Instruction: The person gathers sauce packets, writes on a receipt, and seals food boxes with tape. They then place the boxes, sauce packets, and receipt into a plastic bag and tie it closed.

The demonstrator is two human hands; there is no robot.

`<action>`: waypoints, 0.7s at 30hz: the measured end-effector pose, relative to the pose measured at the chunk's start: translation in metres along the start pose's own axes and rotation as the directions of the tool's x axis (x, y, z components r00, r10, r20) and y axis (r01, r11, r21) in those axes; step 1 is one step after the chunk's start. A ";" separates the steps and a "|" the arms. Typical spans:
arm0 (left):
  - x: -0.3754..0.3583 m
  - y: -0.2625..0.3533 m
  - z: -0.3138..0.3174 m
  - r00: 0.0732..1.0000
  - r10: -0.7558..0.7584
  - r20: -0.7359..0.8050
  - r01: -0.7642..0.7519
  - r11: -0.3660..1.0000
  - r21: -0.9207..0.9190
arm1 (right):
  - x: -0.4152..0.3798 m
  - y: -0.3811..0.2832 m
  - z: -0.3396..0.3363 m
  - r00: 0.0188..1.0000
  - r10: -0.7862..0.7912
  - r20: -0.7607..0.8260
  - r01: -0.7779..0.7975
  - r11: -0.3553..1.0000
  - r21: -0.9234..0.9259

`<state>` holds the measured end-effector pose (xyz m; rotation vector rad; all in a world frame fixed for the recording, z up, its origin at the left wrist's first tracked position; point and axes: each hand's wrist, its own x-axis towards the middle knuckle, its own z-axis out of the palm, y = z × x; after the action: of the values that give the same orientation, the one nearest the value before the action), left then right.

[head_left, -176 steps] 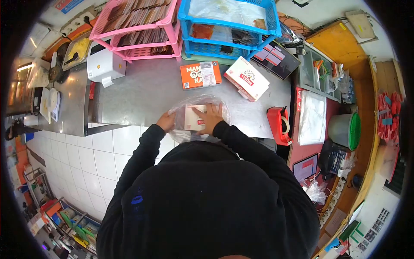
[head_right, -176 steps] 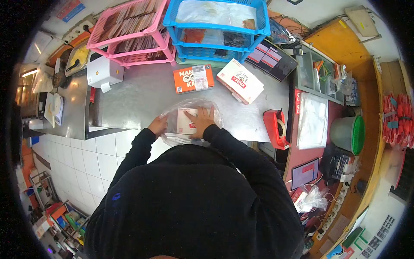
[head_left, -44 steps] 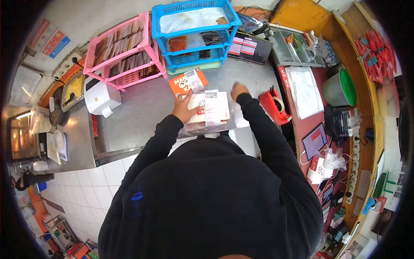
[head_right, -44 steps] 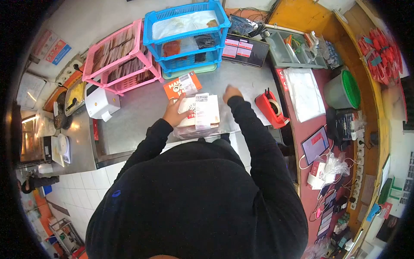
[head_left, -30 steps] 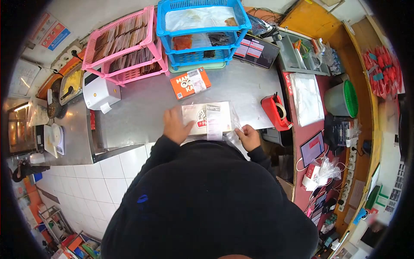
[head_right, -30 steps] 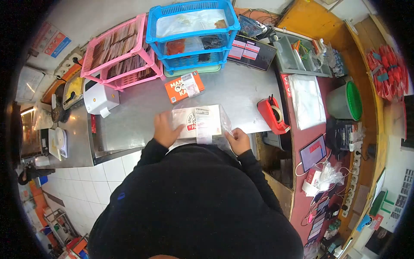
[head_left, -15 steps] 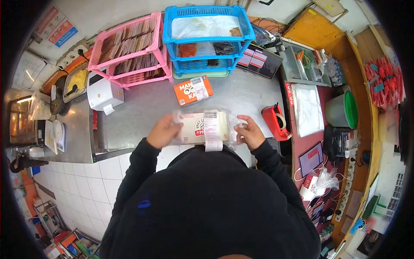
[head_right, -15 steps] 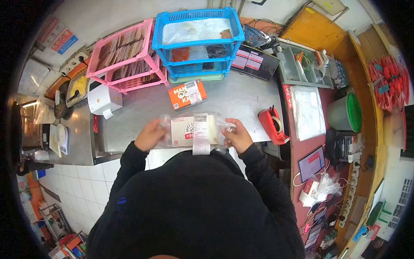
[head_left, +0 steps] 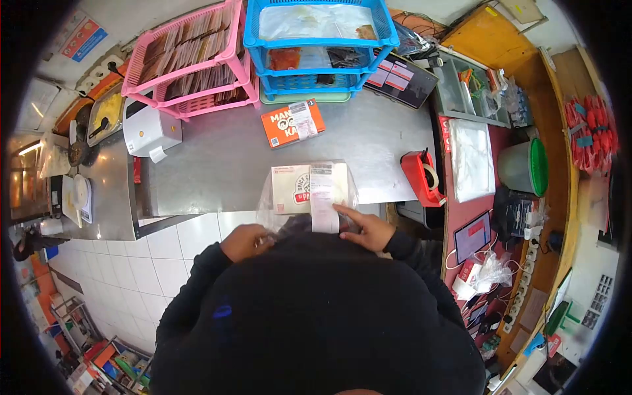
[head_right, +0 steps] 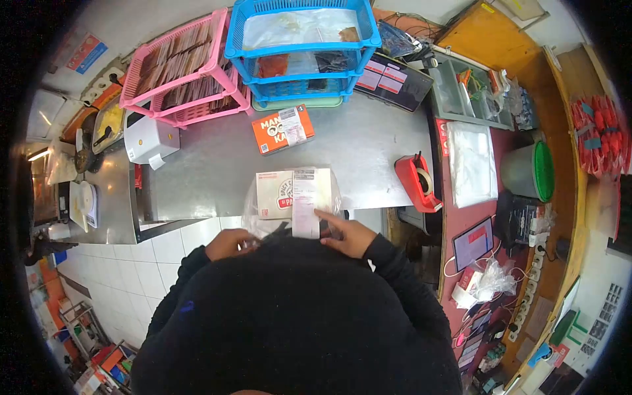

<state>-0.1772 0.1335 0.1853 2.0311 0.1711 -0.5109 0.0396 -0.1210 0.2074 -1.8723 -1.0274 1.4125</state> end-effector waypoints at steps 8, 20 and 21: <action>0.005 0.011 -0.004 0.994 -0.034 0.108 -0.002 0.950 0.311 | 0.025 -0.008 0.011 0.976 0.208 0.062 -0.188 0.953 -0.239; 0.049 0.113 -0.065 0.856 0.156 -0.493 -0.418 0.771 -0.481 | -0.027 -0.056 -0.104 0.810 -0.010 -0.586 0.259 0.904 0.341; 0.059 0.124 -0.060 0.826 0.261 -0.499 -0.497 0.755 -0.429 | -0.033 -0.053 -0.109 0.795 -0.030 -0.606 0.242 0.932 0.271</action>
<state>-0.0661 0.1185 0.2844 1.5130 0.1193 0.2339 0.1270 -0.1200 0.2977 -1.7581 -0.5469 0.7562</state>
